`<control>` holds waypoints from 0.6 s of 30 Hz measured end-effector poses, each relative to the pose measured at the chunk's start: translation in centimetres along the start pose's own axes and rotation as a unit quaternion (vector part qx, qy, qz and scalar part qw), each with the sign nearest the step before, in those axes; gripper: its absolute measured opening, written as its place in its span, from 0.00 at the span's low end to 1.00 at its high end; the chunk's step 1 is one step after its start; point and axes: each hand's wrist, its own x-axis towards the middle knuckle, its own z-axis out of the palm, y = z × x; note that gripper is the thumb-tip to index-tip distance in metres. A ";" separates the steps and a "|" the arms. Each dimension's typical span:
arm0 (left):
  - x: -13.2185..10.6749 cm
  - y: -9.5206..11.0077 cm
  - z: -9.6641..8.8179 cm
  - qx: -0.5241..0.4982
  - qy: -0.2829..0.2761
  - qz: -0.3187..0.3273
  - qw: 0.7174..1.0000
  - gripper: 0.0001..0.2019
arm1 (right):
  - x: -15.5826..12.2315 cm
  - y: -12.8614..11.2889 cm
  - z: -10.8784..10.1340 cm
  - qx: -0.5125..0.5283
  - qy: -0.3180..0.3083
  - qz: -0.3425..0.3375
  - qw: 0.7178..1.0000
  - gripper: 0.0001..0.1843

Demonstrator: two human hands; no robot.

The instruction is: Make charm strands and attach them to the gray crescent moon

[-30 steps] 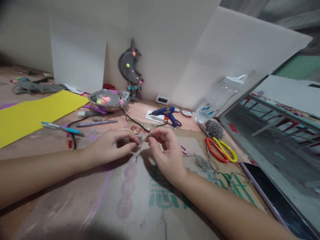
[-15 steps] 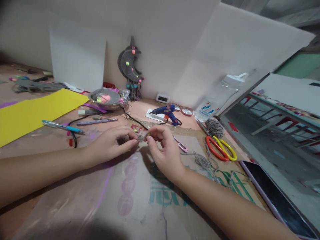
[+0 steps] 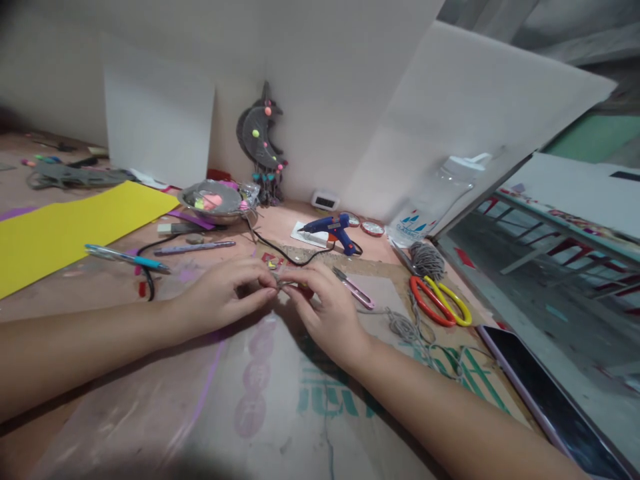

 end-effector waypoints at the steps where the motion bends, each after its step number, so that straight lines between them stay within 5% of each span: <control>1: 0.0 0.0 0.0 0.002 0.001 -0.001 1.000 0.06 | 0.0 0.0 0.0 -0.002 0.002 -0.001 1.000 0.07; 8: 0.1 0.3 -0.3 -0.012 0.001 -0.004 1.000 0.06 | 0.0 0.4 -0.1 -0.018 -0.013 0.003 1.000 0.03; 14: 0.1 0.3 -0.1 -0.115 -0.021 -0.121 0.986 0.09 | -0.1 0.2 -0.4 0.027 0.038 0.004 0.999 0.04; 18: 0.2 -0.2 0.1 -0.158 0.014 -0.127 0.979 0.05 | -0.4 0.6 -0.3 0.035 0.025 0.022 0.999 0.04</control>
